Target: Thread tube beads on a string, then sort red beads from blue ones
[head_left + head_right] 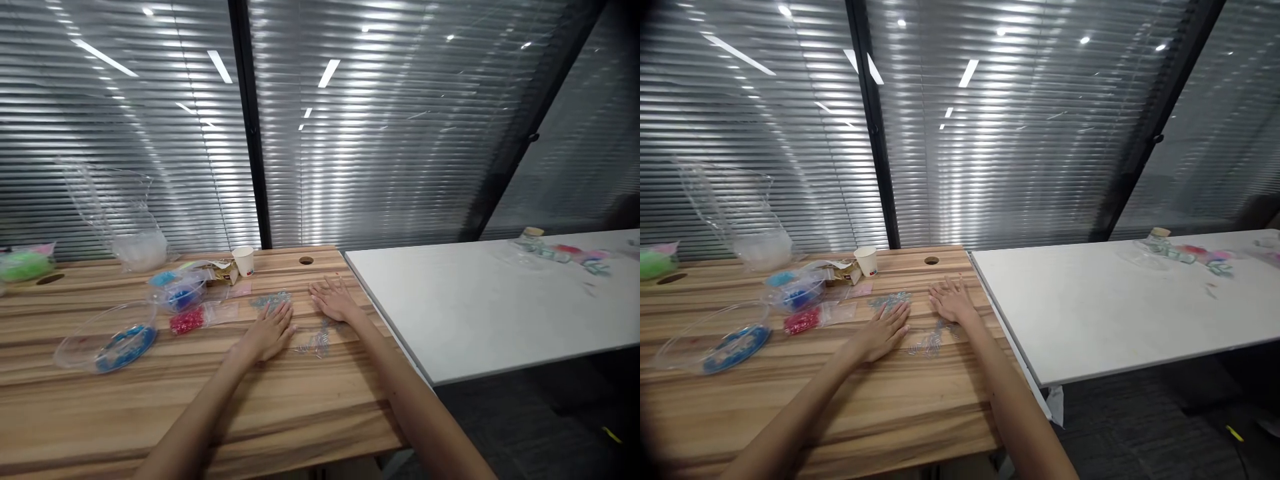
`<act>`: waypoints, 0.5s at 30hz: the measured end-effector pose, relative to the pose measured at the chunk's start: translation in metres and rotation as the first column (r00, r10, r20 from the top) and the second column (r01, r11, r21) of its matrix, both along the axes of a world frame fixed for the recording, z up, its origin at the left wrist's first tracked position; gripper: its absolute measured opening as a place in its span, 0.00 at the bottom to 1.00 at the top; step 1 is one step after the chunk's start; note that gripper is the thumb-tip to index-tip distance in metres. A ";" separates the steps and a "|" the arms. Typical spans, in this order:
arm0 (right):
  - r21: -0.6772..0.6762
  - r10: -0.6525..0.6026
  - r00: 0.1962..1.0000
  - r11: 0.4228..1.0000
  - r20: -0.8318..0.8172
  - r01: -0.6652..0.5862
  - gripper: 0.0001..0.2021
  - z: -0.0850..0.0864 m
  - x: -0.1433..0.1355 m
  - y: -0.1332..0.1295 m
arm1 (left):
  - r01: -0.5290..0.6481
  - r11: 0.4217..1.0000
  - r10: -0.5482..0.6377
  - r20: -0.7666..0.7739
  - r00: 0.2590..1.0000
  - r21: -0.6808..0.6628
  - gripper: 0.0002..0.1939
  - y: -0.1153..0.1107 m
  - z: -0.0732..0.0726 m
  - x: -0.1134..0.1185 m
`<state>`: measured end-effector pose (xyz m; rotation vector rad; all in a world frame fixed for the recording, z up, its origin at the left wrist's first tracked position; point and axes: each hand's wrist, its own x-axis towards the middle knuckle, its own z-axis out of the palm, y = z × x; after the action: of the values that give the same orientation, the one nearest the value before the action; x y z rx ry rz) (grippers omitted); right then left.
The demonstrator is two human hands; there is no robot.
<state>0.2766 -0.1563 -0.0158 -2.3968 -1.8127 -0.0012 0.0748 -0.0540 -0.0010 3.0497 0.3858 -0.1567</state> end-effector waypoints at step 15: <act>0.303 0.014 0.998 0.953 -0.053 0.003 0.27 0.009 -0.013 -0.002 | -0.019 0.923 0.019 -0.005 1.000 -0.385 0.31 0.045 0.020 -0.027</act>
<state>0.2638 -0.1588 -0.0065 -2.1565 -1.6576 -0.1973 0.0481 -0.0087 0.0187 2.6563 0.3373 -0.2057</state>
